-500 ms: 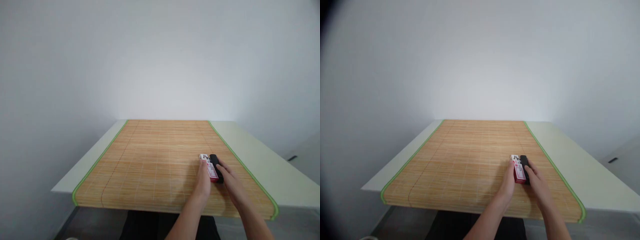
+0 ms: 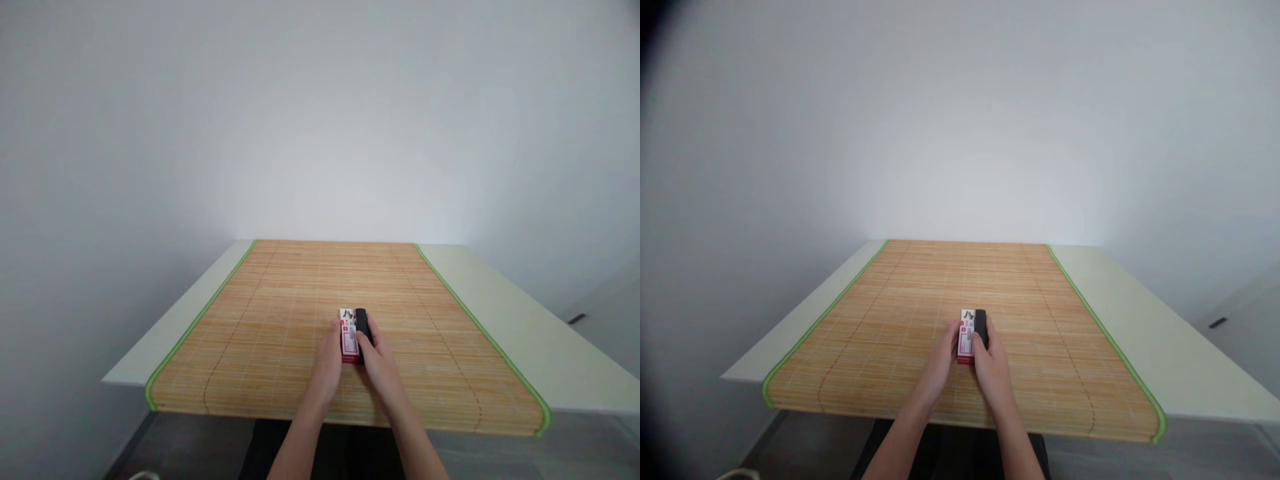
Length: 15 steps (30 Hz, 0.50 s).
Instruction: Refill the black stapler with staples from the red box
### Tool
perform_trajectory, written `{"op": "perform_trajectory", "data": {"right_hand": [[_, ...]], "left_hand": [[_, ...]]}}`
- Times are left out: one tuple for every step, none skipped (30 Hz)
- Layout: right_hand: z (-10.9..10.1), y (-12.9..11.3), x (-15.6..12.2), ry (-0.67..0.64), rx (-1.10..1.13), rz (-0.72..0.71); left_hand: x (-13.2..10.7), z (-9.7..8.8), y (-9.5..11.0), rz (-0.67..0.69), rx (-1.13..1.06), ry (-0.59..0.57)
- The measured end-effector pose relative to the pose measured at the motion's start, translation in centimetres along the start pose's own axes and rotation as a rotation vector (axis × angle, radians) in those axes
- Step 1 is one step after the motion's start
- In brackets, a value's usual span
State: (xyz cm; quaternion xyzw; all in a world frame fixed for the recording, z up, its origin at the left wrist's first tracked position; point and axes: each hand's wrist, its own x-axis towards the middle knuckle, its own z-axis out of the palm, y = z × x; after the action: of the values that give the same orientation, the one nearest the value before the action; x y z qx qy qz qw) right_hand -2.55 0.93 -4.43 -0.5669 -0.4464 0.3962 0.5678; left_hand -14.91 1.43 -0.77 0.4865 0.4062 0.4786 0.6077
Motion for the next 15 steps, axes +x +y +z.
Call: {"op": "perform_trajectory", "data": {"right_hand": [[0.1,0.1,0.0,0.0,0.003,0.002],[-0.1,0.2,0.0,0.006,0.007,0.007],[-0.6,0.2,0.0,0.013,0.006,0.011],[-1.2,0.2,0.0,0.022,-0.007,0.006],[-1.9,0.1,0.0,0.028,-0.033,-0.008],[-2.6,0.0,-0.1,0.024,-0.069,-0.031],[-3.3,-0.1,-0.1,0.012,-0.105,-0.056],[-4.0,-0.2,-0.3,-0.008,-0.136,-0.082],[-4.5,-0.3,-0.5,-0.032,-0.16,-0.104],[-4.8,-0.4,-0.7,-0.058,-0.18,-0.122],[-5.0,-0.5,-0.9,-0.083,-0.198,-0.139],[-5.1,-0.5,-1.2,-0.104,-0.218,-0.158],[-5.1,-0.5,-1.4,-0.12,-0.241,-0.178],[-5.0,-0.5,-1.5,-0.13,-0.265,-0.196],[-4.9,-0.6,-1.7,-0.133,-0.287,-0.21]], "left_hand": [[-0.3,-0.4,0.2,0.007,0.014,0.012],[-0.6,-0.9,0.3,0.017,0.037,0.021],[-0.9,-1.4,0.5,0.034,0.077,0.026],[-1.2,-1.9,0.6,0.062,0.139,0.023],[-1.4,-2.6,0.8,0.098,0.222,0.012],[-1.5,-3.3,1.0,0.139,0.321,-0.01],[-1.6,-4.0,1.1,0.181,0.422,-0.041],[-1.5,-4.7,1.3,0.216,0.514,-0.078],[-1.3,-5.2,1.5,0.239,0.589,-0.115],[-1.1,-5.7,1.6,0.251,0.642,-0.148],[-0.8,-6.0,1.7,0.254,0.678,-0.179],[-0.6,-6.1,1.8,0.255,0.7,-0.203],[-0.3,-6.2,1.8,0.254,0.714,-0.22],[-0.2,-6.1,1.8,0.254,0.718,-0.228],[-0.1,-6.0,1.8,0.257,0.716,-0.231]]}}
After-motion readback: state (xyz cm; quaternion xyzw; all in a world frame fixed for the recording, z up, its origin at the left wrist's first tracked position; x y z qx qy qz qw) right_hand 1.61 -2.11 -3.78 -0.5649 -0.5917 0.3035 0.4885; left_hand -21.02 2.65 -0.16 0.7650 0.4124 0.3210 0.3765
